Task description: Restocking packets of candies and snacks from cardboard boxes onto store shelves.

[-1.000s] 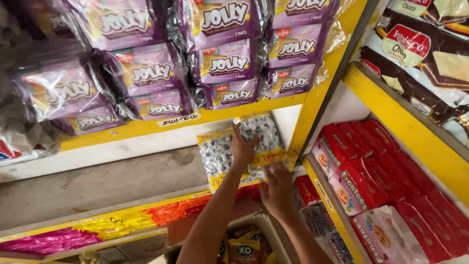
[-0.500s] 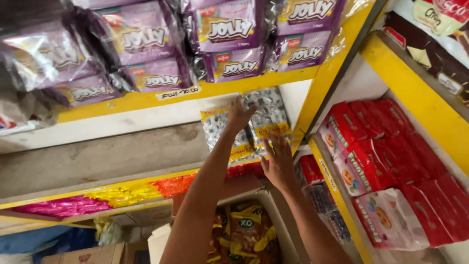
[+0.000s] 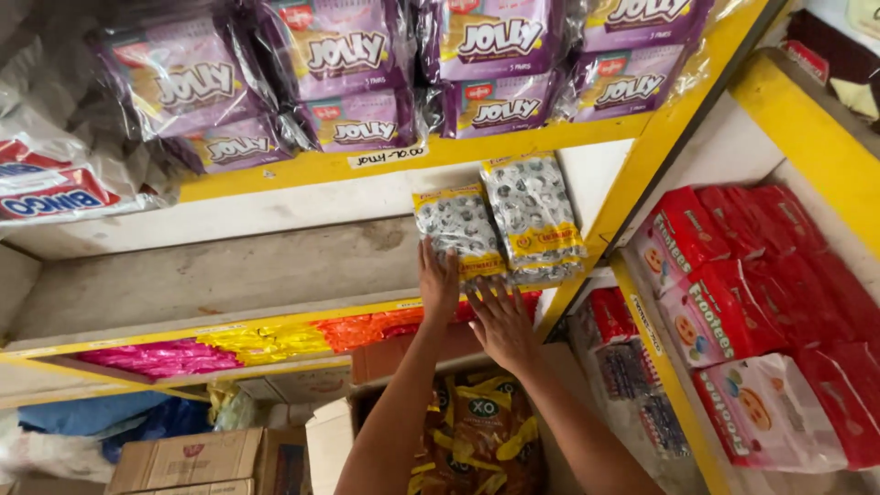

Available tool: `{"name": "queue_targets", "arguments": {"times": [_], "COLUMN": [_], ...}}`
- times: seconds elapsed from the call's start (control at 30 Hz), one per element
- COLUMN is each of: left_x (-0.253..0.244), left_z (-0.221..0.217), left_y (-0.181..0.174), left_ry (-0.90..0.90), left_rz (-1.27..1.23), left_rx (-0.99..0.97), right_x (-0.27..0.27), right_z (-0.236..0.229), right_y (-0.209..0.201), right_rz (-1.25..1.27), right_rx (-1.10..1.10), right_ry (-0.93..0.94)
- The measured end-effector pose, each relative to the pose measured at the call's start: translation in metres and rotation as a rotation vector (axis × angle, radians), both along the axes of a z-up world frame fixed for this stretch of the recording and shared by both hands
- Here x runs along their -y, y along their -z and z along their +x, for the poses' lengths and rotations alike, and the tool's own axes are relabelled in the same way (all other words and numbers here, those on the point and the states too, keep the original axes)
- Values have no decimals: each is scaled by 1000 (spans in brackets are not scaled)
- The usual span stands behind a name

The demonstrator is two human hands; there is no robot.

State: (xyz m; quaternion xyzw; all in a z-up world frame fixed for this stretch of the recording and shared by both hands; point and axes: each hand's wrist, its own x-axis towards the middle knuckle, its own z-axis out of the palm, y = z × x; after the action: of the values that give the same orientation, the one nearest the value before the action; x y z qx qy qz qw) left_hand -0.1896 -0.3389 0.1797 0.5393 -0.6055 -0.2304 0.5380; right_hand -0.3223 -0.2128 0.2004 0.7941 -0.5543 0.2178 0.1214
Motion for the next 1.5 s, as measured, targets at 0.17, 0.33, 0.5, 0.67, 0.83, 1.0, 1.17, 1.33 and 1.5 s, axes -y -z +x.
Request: {"name": "queue_targets", "arguments": {"times": [0.17,0.33,0.5,0.67,0.83,1.0,1.17,1.33,1.5], "left_x": [57,59,-3,-124,-243,-341,-360,-330,-338], "left_z": [-6,2,38,99,178,250,274,267,263], "left_y": [-1,9,25,35,56,154,251,188,181], "left_ry": [53,92,160,183,15,-9,247,233,146], "left_rz": [-20,27,84,21,278,617,1045,1165,1215], "left_rx": [-4,42,103,303,603,671,539,133,151], "right_x": [30,17,-22,-112,-205,-261,-262,-244,-219], "right_z": [5,18,-2,-26,-59,-102,-82,-27,96], "right_y": [-26,-45,37,105,183,308,268,161,138], "right_rz": [21,201,218,487,682,654,757,493,831], "right_rx": [82,12,-10,-53,245,451,353,131,265], "right_ry": [22,110,55,122,658,684,767,725,171]}}
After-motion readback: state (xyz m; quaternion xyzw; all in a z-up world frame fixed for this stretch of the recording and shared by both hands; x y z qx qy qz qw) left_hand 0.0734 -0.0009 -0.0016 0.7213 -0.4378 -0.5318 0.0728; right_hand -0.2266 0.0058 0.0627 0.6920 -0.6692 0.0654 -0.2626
